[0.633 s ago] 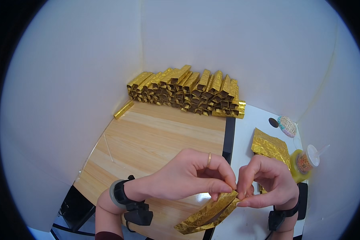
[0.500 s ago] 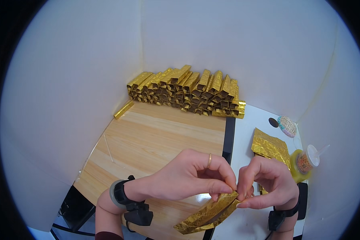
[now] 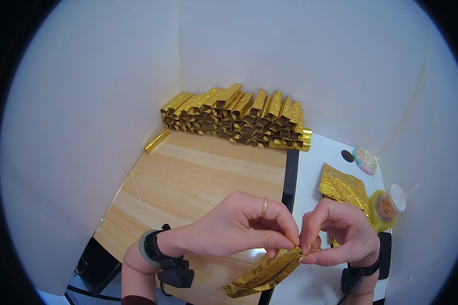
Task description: Folding gold-colored paper into rectangular shapes and stacking them.
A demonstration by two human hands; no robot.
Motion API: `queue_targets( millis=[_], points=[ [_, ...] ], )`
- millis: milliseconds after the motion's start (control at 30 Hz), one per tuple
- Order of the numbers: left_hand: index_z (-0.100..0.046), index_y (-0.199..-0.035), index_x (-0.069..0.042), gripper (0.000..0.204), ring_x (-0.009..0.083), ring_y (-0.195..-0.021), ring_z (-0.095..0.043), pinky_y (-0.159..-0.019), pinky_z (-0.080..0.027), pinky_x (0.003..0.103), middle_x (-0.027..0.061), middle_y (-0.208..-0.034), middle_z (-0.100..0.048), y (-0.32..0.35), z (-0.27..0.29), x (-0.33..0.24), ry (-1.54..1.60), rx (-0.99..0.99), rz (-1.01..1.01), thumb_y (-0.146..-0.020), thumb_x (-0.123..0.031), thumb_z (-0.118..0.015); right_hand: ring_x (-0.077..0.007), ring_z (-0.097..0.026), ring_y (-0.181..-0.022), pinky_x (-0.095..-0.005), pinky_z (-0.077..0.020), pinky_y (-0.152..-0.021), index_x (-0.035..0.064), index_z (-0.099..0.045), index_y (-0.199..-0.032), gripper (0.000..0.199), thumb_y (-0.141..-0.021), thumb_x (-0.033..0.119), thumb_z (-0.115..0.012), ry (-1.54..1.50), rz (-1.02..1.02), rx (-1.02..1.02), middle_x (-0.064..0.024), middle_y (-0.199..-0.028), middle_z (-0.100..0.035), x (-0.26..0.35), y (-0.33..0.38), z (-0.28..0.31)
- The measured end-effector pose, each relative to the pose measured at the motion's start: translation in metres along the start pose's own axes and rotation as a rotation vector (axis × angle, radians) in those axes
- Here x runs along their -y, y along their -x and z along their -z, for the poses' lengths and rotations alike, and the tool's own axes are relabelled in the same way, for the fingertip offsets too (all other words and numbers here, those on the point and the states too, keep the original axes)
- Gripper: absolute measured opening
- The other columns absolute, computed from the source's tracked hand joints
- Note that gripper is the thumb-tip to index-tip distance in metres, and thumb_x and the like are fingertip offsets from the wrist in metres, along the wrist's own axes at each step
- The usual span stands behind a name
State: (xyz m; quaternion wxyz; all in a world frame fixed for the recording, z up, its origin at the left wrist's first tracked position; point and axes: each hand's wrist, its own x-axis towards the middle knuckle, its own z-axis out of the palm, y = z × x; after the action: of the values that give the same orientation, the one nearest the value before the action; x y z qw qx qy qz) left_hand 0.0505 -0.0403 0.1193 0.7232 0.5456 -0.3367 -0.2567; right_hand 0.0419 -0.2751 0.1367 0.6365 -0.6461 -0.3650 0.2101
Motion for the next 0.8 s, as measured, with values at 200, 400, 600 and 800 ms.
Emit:
queue_targets(
  millis=[200,400,600,800],
  points=[
    [-0.067,-0.093,0.005,0.008,0.0146,-0.077,-0.064,-0.068,-0.053,0.025,0.0112,-0.090,-0.066,-0.0008,0.0015,0.0012,-0.013,0.002,-0.013,-0.085,0.002,-0.067,-0.0110,-0.058,-0.074,-0.0241,-0.0453,-0.068,0.0023,-0.054,-0.093,0.035,-0.070,-0.010,-0.077,-0.009,-0.031,-0.010,-0.0078,-0.084,-0.066,0.0008,-0.0001,-0.0010],
    [-0.066,-0.099,0.002,0.010,0.0083,-0.077,-0.061,-0.069,-0.050,0.022,0.0048,-0.092,-0.065,-0.0007,0.0038,0.0054,-0.106,0.062,-0.153,-0.091,0.000,-0.060,-0.0108,-0.058,-0.074,-0.0241,-0.0450,-0.068,0.0024,-0.054,-0.093,0.034,-0.071,-0.009,-0.077,-0.015,-0.032,-0.019,-0.0076,-0.084,-0.066,0.0001,-0.0011,-0.0010],
    [-0.066,-0.098,0.001,0.009,0.0079,-0.078,-0.060,-0.069,-0.049,0.022,0.0039,-0.089,-0.065,-0.0015,0.0024,0.0058,-0.128,0.056,-0.162,-0.091,0.000,-0.060,-0.0054,-0.056,-0.072,-0.0203,-0.0444,-0.067,0.0027,-0.055,-0.100,0.026,-0.080,0.000,-0.073,-0.011,0.048,0.011,-0.0012,-0.088,-0.064,-0.0057,0.0016,-0.0001],
    [-0.068,-0.098,-0.001,0.009,0.0074,-0.080,-0.060,-0.070,-0.049,0.023,0.0025,-0.088,-0.065,-0.0018,0.0040,0.0064,-0.177,0.025,-0.172,-0.091,-0.002,-0.063,-0.0054,-0.056,-0.072,-0.0205,-0.0436,-0.066,0.0030,-0.055,-0.099,0.027,-0.080,0.000,-0.074,0.010,0.032,0.010,-0.0008,-0.088,-0.064,-0.0047,0.0001,0.0000]
  ],
)
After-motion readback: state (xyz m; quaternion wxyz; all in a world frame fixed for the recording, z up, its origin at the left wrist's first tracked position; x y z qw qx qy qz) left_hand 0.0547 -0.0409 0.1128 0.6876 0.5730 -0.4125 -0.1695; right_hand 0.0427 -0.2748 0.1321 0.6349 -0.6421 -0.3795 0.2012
